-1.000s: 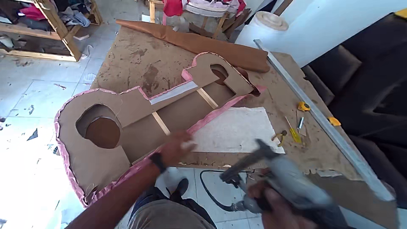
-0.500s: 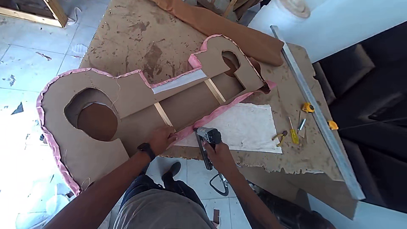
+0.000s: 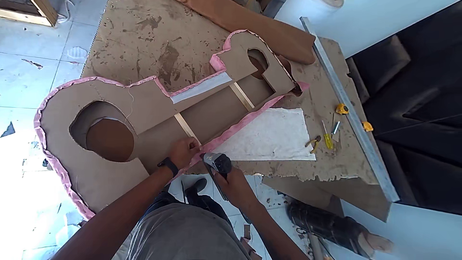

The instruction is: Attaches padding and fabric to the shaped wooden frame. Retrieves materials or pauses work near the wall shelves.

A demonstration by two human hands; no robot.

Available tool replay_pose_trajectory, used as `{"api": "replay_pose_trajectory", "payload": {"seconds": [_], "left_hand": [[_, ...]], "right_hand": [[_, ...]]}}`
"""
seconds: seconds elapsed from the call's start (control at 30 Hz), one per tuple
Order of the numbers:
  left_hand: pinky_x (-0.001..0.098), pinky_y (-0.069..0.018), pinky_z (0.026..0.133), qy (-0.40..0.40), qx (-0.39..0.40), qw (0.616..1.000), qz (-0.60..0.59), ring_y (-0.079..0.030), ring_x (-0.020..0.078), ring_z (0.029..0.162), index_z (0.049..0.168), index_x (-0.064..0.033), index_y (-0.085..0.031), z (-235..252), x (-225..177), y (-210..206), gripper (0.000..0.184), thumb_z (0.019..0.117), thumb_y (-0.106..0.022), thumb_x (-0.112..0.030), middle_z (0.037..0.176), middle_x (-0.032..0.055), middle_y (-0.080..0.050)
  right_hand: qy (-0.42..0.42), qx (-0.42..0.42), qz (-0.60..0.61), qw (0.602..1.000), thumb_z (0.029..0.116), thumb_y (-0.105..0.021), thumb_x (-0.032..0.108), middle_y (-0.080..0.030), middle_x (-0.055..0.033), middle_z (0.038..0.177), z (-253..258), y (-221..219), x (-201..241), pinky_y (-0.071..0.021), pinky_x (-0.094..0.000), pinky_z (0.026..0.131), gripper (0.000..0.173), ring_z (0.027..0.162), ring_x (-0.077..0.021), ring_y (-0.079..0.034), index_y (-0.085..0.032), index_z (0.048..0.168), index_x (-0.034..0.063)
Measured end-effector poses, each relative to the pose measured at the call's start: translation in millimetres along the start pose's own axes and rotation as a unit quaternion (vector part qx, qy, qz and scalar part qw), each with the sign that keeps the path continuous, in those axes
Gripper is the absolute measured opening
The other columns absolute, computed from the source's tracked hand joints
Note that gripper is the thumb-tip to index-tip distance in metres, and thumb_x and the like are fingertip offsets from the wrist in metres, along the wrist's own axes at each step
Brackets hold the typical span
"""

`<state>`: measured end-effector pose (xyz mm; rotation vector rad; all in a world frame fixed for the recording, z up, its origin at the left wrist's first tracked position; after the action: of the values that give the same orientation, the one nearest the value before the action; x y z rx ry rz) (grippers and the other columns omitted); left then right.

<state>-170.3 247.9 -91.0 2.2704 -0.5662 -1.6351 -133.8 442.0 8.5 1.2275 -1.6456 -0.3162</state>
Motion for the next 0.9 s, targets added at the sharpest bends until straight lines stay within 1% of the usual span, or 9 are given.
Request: {"api": "replay_pose_trajectory", "payload": {"seconds": [0.13, 0.27, 0.33, 0.4, 0.47, 0.57, 0.63, 0.77, 0.9], "left_hand": [[0.0416, -0.0593, 0.069, 0.022, 0.003, 1.000, -0.017, -0.067, 0.0124, 0.069, 0.097, -0.0174, -0.072, -1, 2, 1, 0.026, 0.0944, -0.074, -0.043, 0.077, -0.0029, -0.070], [0.0427, -0.0601, 0.070, 0.032, 0.010, 0.999, -0.036, -0.068, 0.0134, 0.071, 0.097, -0.0161, -0.072, 0, 5, 1, 0.026, 0.0928, -0.076, -0.042, 0.078, -0.0016, -0.071], [0.0430, -0.0604, 0.071, 0.038, 0.007, 0.998, -0.040, -0.069, 0.0130, 0.072, 0.096, -0.0172, -0.073, 3, 7, 1, 0.027, 0.0908, -0.078, -0.044, 0.078, -0.0023, -0.071], [0.0442, -0.0601, 0.071, 0.048, 0.001, 0.999, -0.025, -0.069, 0.0134, 0.072, 0.094, -0.0191, -0.073, 0, 6, 3, 0.028, 0.0887, -0.079, -0.046, 0.078, -0.0030, -0.071], [0.0467, -0.0585, 0.069, 0.037, -0.020, 0.999, -0.015, -0.068, 0.0171, 0.071, 0.093, -0.0165, -0.072, -5, -3, 11, 0.030, 0.0884, -0.080, -0.045, 0.077, 0.0002, -0.070], [0.0422, -0.0600, 0.069, 0.031, -0.055, 0.998, -0.002, -0.068, 0.0128, 0.070, 0.093, -0.0186, -0.071, -6, -6, 19, 0.027, 0.0898, -0.079, -0.044, 0.077, -0.0033, -0.070], [0.0405, -0.0605, 0.067, 0.024, -0.085, 0.996, -0.021, -0.068, 0.0114, 0.068, 0.091, -0.0190, -0.071, -2, -2, 23, 0.023, 0.0907, -0.078, -0.041, 0.076, -0.0042, -0.070], [0.0377, -0.0588, 0.064, 0.015, -0.137, 0.989, -0.049, -0.065, 0.0111, 0.066, 0.092, -0.0177, -0.072, 2, -2, 33, 0.021, 0.0923, -0.077, -0.037, 0.075, -0.0038, -0.069], [0.0363, -0.0581, 0.060, 0.001, -0.185, 0.983, 0.018, -0.064, 0.0095, 0.063, 0.097, -0.0193, -0.072, -8, -12, 39, 0.024, 0.0934, -0.072, -0.043, 0.075, -0.0055, -0.067]], "right_hand": [[-0.001, 0.012, -0.032, 0.999, 0.1001, -0.055, 0.044, -0.064, 0.0031, 0.081, -5, -10, 13, -0.0558, -0.0346, 0.068, 0.033, 0.072, -0.0108, -0.064, -0.062, 0.117, 0.0166], [-0.014, 0.018, -0.047, 0.999, 0.1006, -0.054, 0.044, -0.068, -0.0014, 0.089, -13, -11, 21, -0.0582, -0.0406, 0.075, 0.039, 0.081, -0.0153, -0.068, -0.062, 0.124, 0.0139], [-0.008, 0.013, -0.038, 0.999, 0.1009, -0.054, 0.044, -0.069, -0.0011, 0.091, -17, -16, 21, -0.0583, -0.0402, 0.076, 0.041, 0.082, -0.0148, -0.068, -0.060, 0.128, 0.0145], [-0.005, 0.009, -0.028, 1.000, 0.1008, -0.054, 0.044, -0.068, 0.0003, 0.089, -20, -19, 17, -0.0580, -0.0388, 0.075, 0.039, 0.080, -0.0132, -0.067, -0.059, 0.128, 0.0159], [-0.003, 0.000, -0.005, 1.000, 0.1008, -0.054, 0.044, -0.068, 0.0008, 0.089, -22, -13, 12, -0.0582, -0.0382, 0.075, 0.038, 0.079, -0.0126, -0.067, -0.060, 0.126, 0.0158], [-0.023, -0.034, 0.060, 0.997, 0.1008, -0.057, 0.045, -0.069, 0.0018, 0.088, -30, 13, -13, -0.0616, -0.0380, 0.070, 0.036, 0.073, -0.0114, -0.068, -0.063, 0.120, 0.0148], [-0.047, -0.056, 0.073, 0.995, 0.1013, -0.056, 0.043, -0.069, 0.0003, 0.084, -27, 44, -36, -0.0619, -0.0403, 0.068, 0.035, 0.069, -0.0136, -0.069, -0.064, 0.117, 0.0132], [-0.078, -0.089, 0.042, 0.992, 0.1022, -0.054, 0.046, -0.067, -0.0009, 0.076, 15, 112, -85, -0.0607, -0.0414, 0.064, 0.034, 0.063, -0.0157, -0.067, -0.062, 0.119, 0.0164], [-0.090, -0.071, 0.042, 0.993, 0.1022, -0.055, 0.047, -0.066, -0.0011, 0.074, 55, 149, -122, -0.0607, -0.0406, 0.061, 0.034, 0.061, -0.0160, -0.067, -0.058, 0.121, 0.0182]]}}
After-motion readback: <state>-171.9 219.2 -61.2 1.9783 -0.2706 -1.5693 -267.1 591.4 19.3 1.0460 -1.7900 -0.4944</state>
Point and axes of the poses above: each hand's wrist, its own z-axis towards the middle knuckle, its own y-axis out of the back of the hand, x = y × z, the point moved 10 cm from there along z, towards the middle knuckle
